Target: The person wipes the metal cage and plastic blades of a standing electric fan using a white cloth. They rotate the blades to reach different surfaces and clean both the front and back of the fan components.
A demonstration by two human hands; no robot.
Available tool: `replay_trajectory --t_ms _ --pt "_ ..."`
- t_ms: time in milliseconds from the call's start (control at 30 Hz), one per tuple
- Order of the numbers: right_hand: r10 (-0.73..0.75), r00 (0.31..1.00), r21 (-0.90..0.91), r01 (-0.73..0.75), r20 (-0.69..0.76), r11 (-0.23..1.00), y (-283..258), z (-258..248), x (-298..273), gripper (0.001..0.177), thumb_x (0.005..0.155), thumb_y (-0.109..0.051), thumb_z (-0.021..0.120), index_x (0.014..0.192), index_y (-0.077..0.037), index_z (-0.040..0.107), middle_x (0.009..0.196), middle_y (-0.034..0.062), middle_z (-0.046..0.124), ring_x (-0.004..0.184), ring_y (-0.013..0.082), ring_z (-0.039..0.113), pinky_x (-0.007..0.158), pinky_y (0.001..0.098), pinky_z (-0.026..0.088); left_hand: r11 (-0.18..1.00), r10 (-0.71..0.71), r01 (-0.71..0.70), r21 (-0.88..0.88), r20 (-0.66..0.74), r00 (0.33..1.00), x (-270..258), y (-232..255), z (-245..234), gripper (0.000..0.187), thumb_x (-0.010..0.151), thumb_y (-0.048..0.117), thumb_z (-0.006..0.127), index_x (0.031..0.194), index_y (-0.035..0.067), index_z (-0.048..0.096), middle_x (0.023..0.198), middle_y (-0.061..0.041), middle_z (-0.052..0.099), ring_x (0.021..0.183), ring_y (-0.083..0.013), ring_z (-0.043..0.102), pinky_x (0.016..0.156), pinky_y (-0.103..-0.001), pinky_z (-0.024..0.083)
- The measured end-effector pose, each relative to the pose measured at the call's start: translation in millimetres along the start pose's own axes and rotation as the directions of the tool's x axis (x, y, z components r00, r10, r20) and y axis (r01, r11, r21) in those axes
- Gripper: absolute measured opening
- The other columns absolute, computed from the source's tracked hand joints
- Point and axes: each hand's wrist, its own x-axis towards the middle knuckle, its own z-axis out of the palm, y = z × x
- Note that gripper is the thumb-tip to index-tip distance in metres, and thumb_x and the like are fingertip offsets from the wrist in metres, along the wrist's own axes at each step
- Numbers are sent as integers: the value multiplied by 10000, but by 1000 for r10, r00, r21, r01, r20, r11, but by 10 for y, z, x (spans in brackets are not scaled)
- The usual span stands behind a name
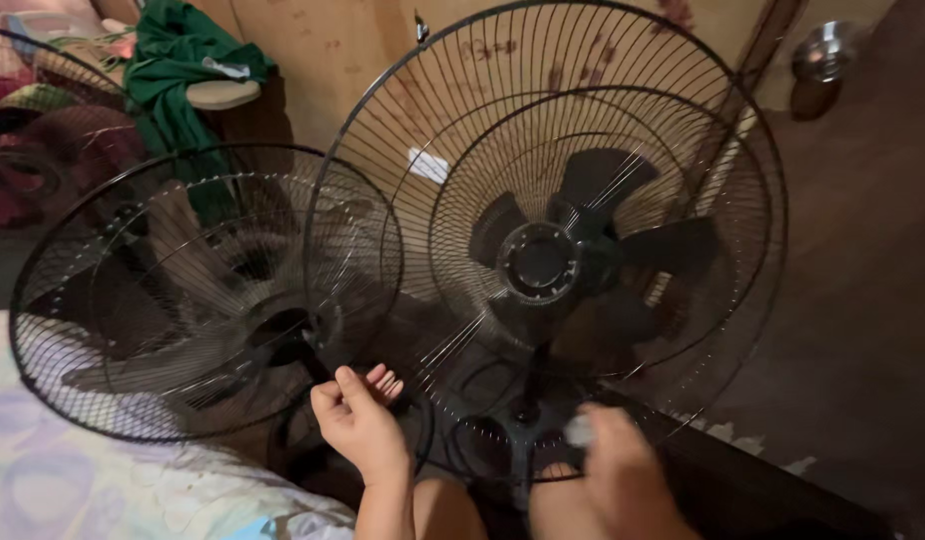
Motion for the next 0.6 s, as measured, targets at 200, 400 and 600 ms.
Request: replay_trajectory --t_ms 200,400,600 --pt "11 953 245 -89 303 965 -23 396 45 294 639 76 691 910 -39 689 963 161 595 890 331 639 780 403 534 999 -37 37 25 13 999 -52 -55 66 228 1076 213 519 960 53 405 861 -208 682 747 -236 719 632 -359 627" --pt "121 978 -60 -113 172 992 649 17 259 102 800 -88 630 833 -91 726 873 128 636 859 291 643 765 383 519 997 -33 32 64 19 999 28 -60 -114 228 1081 206 516 963 44 408 851 -219 686 723 -237 705 631 -360 619" --pt "59 955 -388 -175 -292 905 742 -620 714 283 812 -129 641 1071 -28 691 1092 176 595 1007 413 573 838 484 495 986 -120 125 109 -57 991 -3 -263 -107 227 1070 197 527 948 34 427 844 -205 675 733 -224 713 623 -361 617"
